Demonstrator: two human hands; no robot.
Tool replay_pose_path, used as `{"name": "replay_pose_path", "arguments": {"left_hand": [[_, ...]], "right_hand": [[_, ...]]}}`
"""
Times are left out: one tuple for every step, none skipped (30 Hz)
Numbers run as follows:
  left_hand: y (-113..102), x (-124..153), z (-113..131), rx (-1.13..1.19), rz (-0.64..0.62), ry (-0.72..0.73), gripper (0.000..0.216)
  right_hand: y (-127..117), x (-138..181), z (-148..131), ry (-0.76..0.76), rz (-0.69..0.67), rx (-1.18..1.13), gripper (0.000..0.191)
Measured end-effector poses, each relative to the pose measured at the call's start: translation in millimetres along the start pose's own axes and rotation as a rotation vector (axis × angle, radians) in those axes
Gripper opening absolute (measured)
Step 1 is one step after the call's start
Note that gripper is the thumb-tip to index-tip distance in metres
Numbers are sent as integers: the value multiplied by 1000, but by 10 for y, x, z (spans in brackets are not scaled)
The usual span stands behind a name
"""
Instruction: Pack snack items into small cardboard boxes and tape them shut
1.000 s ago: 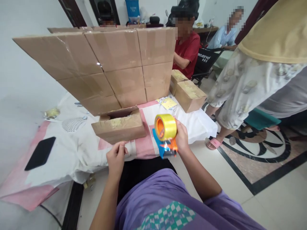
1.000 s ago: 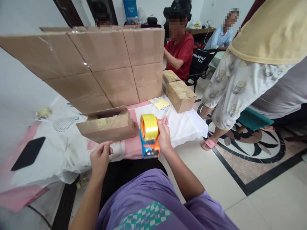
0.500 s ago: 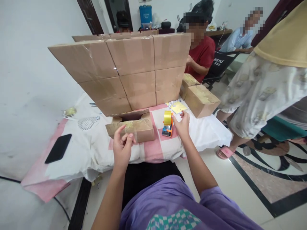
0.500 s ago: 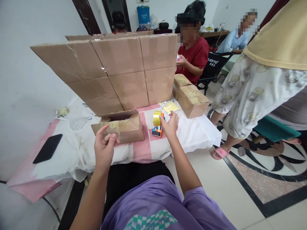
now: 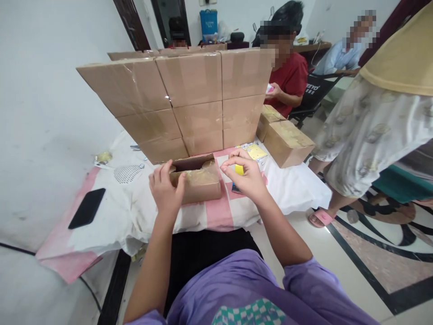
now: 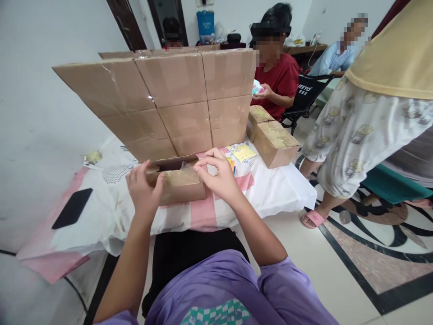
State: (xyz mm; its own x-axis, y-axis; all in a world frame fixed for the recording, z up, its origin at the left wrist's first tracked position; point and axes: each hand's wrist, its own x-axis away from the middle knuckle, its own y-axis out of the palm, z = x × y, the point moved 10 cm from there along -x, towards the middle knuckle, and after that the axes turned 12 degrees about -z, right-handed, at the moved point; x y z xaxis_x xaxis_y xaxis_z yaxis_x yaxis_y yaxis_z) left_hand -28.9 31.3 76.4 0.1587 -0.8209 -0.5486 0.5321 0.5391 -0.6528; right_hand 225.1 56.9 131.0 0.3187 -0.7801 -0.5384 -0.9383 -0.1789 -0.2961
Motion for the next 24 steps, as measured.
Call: {"name": "replay_pose_path", "arguments": {"left_hand": [[38,-110,29,-105,-48,65,55],[114,-194,39,-174,-122,115,56],[205,-245,30,-211,-206,148,54],[291,-261,12,-224,-280,168,50],[362,-250,-13,-223,-337,175,45],[416,-221,-41,-215,-377,172,41],[456,-180,-67,-208,-404,167,39],[489,-135,-86,-203,-427,163,39],[517,-91,-99,-202,-448,163,40],[536,-55,-109,-204,-467,163,42],[545,-30,-116,-209,-479,162,44],[544,-17,-123,-212,-486,157,47],[534,-14,-131,-214,-486,149,50],[522,-15,-136,-216,-483,143,52],[511,-16,-134,-219,-479,144,53],[505,-14,-125,-225,-477,154,54],[506,-6,-110,-234,-481,173,53],[513,7,-92,-247,-487,197,51],[520,21,-78,-260,-492,220,49],[528,35,-70,-270,-497,239,46],[533,46,-68,-277,-499,253,44],[535,53,-68,-278,-498,263,42],[533,57,-66,-271,-493,274,40],[527,60,-59,-258,-486,289,39]], "right_hand": [[-31,-31,-11,14,-36,-33,10],[-29,-65,-23,29,-91,-81,10],[2,-99,-33,47,-154,-141,12],[56,-133,-37,68,-219,-206,16],[126,-170,-31,88,-277,-266,20],[204,-214,-11,106,-321,-312,24],[289,-267,29,118,-348,-335,27],[382,-329,93,128,-364,-333,29],[488,-397,184,139,-375,-304,29],[604,-463,304,157,-384,-247,28],[717,-524,457,191,-386,-161,26],[814,-573,630,241,-379,-47,23],[890,-608,803,296,-368,84,18],[945,-628,954,345,-357,214,15],[986,-635,1071,379,-351,324,12],[1021,-632,1151,394,-355,402,11],[1053,-622,1195,392,-367,446,11],[1077,-608,1212,383,-381,467,13],[1085,-593,1211,376,-389,479,14],[1073,-584,1196,373,-384,496,14],[1042,-584,1171,371,-364,524,17],[996,-593,1145,374,-332,557,27],[940,-604,1128,383,-291,587,43],[886,-611,1128,397,-254,601,59]]}}
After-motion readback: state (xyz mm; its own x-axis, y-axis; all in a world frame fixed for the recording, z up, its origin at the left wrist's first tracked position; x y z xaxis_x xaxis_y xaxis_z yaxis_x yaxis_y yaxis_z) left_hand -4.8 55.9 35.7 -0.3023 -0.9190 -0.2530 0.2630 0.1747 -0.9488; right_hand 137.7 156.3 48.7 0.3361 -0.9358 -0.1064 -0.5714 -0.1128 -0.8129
